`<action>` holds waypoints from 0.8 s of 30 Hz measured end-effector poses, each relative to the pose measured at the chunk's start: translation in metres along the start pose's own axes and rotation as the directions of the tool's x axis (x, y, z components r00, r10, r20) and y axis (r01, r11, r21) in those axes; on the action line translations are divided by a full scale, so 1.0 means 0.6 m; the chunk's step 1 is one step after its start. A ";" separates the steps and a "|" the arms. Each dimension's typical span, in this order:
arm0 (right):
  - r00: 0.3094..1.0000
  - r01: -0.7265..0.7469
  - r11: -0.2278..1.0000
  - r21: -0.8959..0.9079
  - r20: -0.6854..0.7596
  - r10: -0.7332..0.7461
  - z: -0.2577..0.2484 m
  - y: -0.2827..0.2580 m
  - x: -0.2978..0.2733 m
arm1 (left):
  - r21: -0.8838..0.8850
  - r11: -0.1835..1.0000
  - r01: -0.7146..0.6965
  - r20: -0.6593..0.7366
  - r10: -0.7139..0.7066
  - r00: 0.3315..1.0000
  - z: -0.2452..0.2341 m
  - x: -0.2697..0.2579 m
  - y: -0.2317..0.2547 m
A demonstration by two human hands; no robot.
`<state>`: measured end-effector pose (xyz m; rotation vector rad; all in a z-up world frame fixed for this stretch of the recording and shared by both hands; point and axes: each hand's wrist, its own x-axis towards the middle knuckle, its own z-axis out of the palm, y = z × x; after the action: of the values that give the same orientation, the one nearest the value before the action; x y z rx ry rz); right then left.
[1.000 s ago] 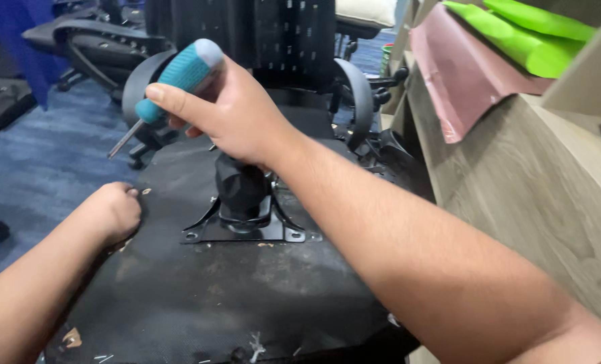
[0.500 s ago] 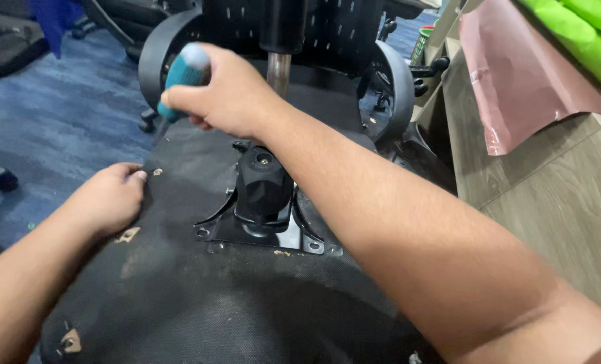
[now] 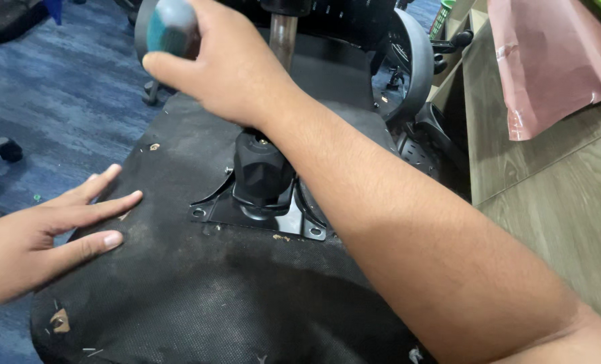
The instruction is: The person uses a screwdriver to tighten screws on the underside of an office chair seat, securing the central gas-lift mechanism to the seat base. The hands repeatedly turn the screwdriver to fasten multiple screws around the mounting plate.
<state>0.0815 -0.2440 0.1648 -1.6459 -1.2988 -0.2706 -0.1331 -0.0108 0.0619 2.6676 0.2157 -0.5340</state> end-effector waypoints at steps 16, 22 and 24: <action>0.968 -0.249 0.954 0.168 0.052 0.244 -0.046 -0.060 -0.069 | -0.116 0.970 -0.215 -0.279 0.176 0.944 -0.020 0.110 0.154; 0.954 -0.261 0.956 0.137 -0.112 0.277 -0.044 -0.063 -0.092 | 0.053 0.936 -0.349 -0.329 0.346 0.878 -0.040 0.213 0.204; 0.967 -0.144 0.990 -0.004 -0.212 0.140 -0.041 -0.062 -0.096 | -0.088 0.932 -0.353 -0.314 0.310 0.897 -0.033 0.236 0.210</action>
<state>0.0363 -0.3008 0.1585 -1.6682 -1.0172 -0.3620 0.0313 -0.1066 0.0679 2.5538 -0.1167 -0.0076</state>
